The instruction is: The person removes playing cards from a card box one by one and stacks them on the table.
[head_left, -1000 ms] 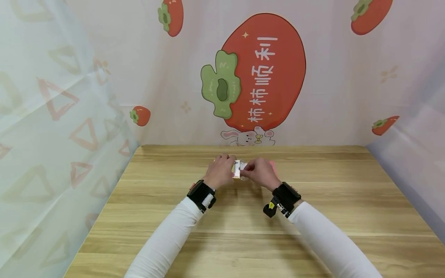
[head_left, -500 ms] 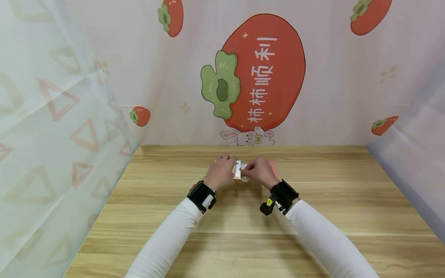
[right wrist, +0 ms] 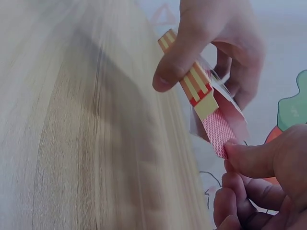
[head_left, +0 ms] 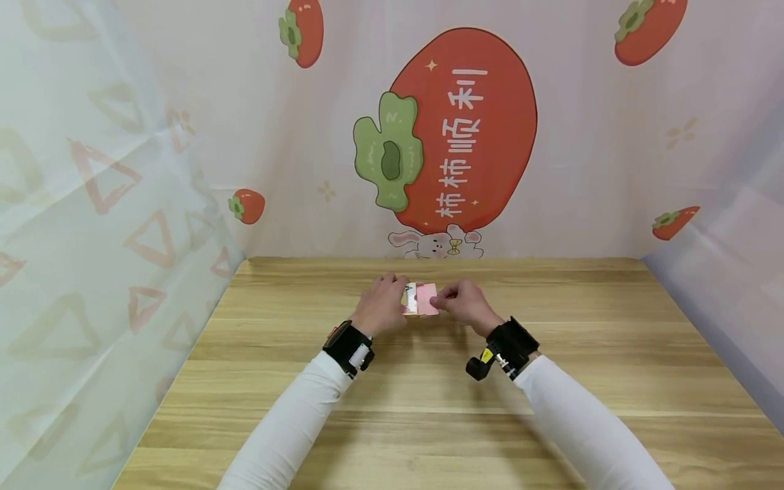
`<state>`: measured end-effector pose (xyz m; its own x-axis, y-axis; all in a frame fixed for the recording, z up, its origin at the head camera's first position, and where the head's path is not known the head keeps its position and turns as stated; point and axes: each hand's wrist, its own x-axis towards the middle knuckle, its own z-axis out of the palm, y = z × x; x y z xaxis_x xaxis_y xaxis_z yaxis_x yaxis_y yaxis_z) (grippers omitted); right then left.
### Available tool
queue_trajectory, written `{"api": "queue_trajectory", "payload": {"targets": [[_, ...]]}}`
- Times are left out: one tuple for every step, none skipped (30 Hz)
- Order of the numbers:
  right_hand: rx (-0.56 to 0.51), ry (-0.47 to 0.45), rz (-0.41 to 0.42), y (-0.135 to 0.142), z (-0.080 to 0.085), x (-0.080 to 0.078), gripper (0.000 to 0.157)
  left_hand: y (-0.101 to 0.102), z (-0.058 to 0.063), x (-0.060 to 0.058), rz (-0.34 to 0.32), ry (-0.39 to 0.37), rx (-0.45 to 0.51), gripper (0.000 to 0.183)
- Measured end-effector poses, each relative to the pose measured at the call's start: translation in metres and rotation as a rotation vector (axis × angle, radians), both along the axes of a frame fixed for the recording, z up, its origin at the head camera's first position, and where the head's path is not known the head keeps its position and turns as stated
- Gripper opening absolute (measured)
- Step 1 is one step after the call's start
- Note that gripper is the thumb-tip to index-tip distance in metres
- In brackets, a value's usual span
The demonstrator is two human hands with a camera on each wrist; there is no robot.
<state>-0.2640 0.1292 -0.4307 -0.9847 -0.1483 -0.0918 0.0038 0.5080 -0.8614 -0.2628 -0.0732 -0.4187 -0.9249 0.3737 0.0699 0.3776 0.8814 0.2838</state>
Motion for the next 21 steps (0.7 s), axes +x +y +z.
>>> {"api": "queue_trajectory", "payload": {"targets": [[-0.003, -0.005, -0.007, 0.001, 0.000, 0.000, 0.017, -0.001, 0.000, 0.000, 0.000, -0.001, 0.004, 0.065], [-0.004, -0.010, -0.010, 0.003, 0.000, 0.000, 0.017, -0.001, 0.000, 0.001, 0.001, -0.006, 0.006, 0.065], [-0.008, -0.018, -0.016, 0.004, 0.001, 0.000, 0.017, -0.001, 0.000, 0.001, 0.002, -0.008, 0.009, 0.065], [-0.013, -0.027, -0.018, 0.005, 0.001, 0.001, 0.016, -0.002, 0.001, 0.001, 0.002, -0.009, 0.013, 0.065], [-0.018, -0.035, -0.022, 0.006, 0.001, 0.001, 0.017, -0.002, 0.001, 0.001, 0.004, -0.011, 0.014, 0.065], [-0.021, -0.039, -0.022, 0.007, 0.001, 0.001, 0.017, -0.002, 0.002, 0.001, 0.006, -0.016, 0.016, 0.065], [-0.026, -0.047, -0.026, 0.008, 0.001, 0.001, 0.018, -0.002, 0.002, 0.002, 0.009, -0.015, 0.018, 0.065], [-0.031, -0.053, -0.031, 0.009, 0.001, 0.001, 0.019, -0.002, 0.002, 0.002, 0.013, -0.014, 0.019, 0.065], [-0.035, -0.057, -0.034, 0.010, 0.000, 0.001, 0.020, -0.002, 0.003, 0.001, 0.017, -0.012, 0.023, 0.065], [-0.039, -0.058, -0.038, 0.011, 0.000, 0.002, 0.021, -0.002, 0.003, 0.001, 0.022, -0.008, 0.025, 0.065], [-0.042, -0.060, -0.044, 0.012, 0.000, 0.003, 0.023, -0.002, 0.003, 0.001, 0.029, -0.005, 0.026, 0.064], [-0.047, -0.064, -0.052, 0.012, 0.000, 0.004, 0.024, -0.002, 0.002, 0.000, 0.036, 0.000, 0.031, 0.064], [-0.052, -0.068, -0.059, 0.012, -0.001, 0.005, 0.026, -0.002, 0.002, 0.000, 0.044, 0.004, 0.032, 0.063], [-0.054, -0.065, -0.059, 0.012, -0.002, 0.006, 0.030, -0.001, 0.001, 0.000, 0.053, 0.004, 0.032, 0.063], [-0.056, -0.063, -0.059, 0.012, -0.002, 0.008, 0.035, -0.001, 0.001, -0.001, 0.060, 0.004, 0.032, 0.063], [-0.055, -0.059, -0.060, 0.012, -0.002, 0.010, 0.040, -0.001, 0.001, -0.001, 0.066, 0.003, 0.030, 0.063], [-0.051, -0.056, -0.062, 0.011, -0.003, 0.012, 0.044, -0.001, 0.001, -0.001, 0.070, 0.002, 0.031, 0.063], [-0.051, -0.052, -0.063, 0.011, -0.003, 0.013, 0.047, 0.000, 0.000, -0.001, 0.073, 0.002, 0.031, 0.063], [-0.050, -0.047, -0.060, 0.010, -0.003, 0.014, 0.050, 0.000, 0.000, -0.001, 0.073, 0.001, 0.029, 0.063], [-0.051, -0.045, -0.060, 0.009, -0.004, 0.015, 0.050, 0.000, 0.001, -0.001, 0.070, 0.002, 0.030, 0.063], [-0.053, -0.045, -0.062, 0.009, -0.004, 0.016, 0.047, 0.000, 0.001, -0.001, 0.066, 0.003, 0.032, 0.062]]}}
